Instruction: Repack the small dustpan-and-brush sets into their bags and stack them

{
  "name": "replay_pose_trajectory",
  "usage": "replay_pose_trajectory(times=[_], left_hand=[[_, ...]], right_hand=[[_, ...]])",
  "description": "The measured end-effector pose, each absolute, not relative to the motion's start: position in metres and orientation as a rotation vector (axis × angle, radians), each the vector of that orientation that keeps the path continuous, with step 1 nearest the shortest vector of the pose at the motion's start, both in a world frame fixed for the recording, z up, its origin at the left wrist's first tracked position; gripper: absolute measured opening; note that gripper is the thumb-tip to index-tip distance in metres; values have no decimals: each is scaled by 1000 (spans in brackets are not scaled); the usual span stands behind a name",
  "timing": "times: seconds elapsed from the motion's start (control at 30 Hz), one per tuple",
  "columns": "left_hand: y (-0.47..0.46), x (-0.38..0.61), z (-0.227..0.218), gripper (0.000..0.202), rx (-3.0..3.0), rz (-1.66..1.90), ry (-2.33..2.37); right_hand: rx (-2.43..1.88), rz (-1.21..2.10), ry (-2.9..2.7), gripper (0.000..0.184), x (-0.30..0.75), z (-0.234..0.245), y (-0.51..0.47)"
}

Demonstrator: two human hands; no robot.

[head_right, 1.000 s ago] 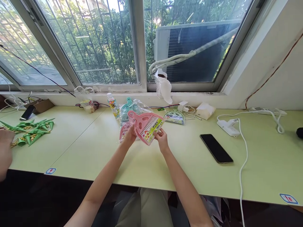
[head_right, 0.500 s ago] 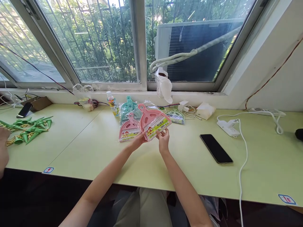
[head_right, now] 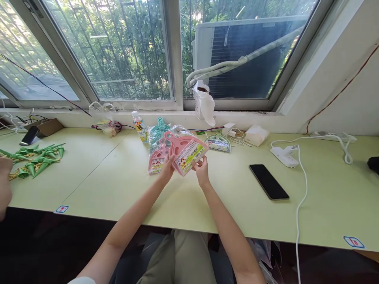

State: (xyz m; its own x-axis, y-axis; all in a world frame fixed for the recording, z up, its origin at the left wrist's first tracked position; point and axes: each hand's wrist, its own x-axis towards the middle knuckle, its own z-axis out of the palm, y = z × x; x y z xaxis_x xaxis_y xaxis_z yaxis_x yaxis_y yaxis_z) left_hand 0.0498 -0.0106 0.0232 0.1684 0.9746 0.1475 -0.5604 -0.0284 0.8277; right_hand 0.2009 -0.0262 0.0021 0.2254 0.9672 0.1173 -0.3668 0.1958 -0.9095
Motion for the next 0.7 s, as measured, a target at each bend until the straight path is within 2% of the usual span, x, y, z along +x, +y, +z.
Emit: replay_pose_trajectory(times=[0.2,0.37,0.57,0.63,0.7], left_hand=[[-19,68,-2,65,828,1221,652],[-24,77,1,72,890,1163,534],[-33,77,10,92,1030,1371,716],[-37,74,14,88,1085,1558,896],[-39,66,24,76,1223,1781,1112]], right_hand=[[-933,1010,-875,54,204,9,-29],[-910,951,-799,54,207,10,-29],[-913,950,-813,54,199,6,-31],[-916,949,-829,54,199,6,-32],[-923,949,-848,54,200,6,-32]])
